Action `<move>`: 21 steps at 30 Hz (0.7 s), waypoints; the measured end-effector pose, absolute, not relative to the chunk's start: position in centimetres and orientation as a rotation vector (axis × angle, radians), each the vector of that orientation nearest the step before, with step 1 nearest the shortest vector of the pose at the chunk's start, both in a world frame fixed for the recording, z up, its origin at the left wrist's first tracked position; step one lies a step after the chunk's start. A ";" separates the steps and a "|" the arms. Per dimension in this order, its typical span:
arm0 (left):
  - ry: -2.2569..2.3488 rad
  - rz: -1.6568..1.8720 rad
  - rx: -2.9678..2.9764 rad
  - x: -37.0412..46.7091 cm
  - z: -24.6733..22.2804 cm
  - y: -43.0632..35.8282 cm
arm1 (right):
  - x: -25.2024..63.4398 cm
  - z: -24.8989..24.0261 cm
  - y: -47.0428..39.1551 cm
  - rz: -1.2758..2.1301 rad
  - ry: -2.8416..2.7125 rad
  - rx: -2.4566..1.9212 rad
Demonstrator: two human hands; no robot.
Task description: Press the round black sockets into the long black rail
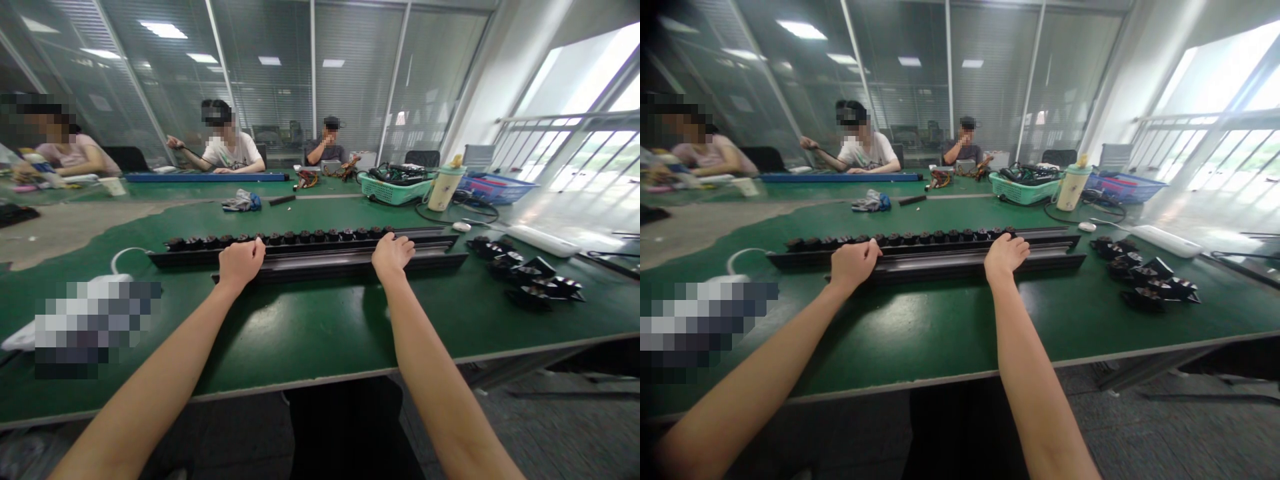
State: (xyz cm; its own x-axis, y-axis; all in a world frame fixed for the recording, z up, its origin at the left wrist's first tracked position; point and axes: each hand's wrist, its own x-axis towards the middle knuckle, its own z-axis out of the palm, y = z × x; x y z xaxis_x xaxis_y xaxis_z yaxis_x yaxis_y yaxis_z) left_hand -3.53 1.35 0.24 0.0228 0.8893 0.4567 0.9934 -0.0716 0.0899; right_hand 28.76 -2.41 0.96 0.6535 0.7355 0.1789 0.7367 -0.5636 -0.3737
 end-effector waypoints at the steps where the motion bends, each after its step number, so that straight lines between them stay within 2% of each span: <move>1: -1.945 -0.591 -2.048 -3.5 0.3 1.3 | 28.9 0.9 -2.4 -0.013 -1.140 -2.457; 21: -1.952 -0.633 -2.049 -3.3 0.6 0.9 | 30.8 -0.2 -1.3 -0.064 -1.041 -2.385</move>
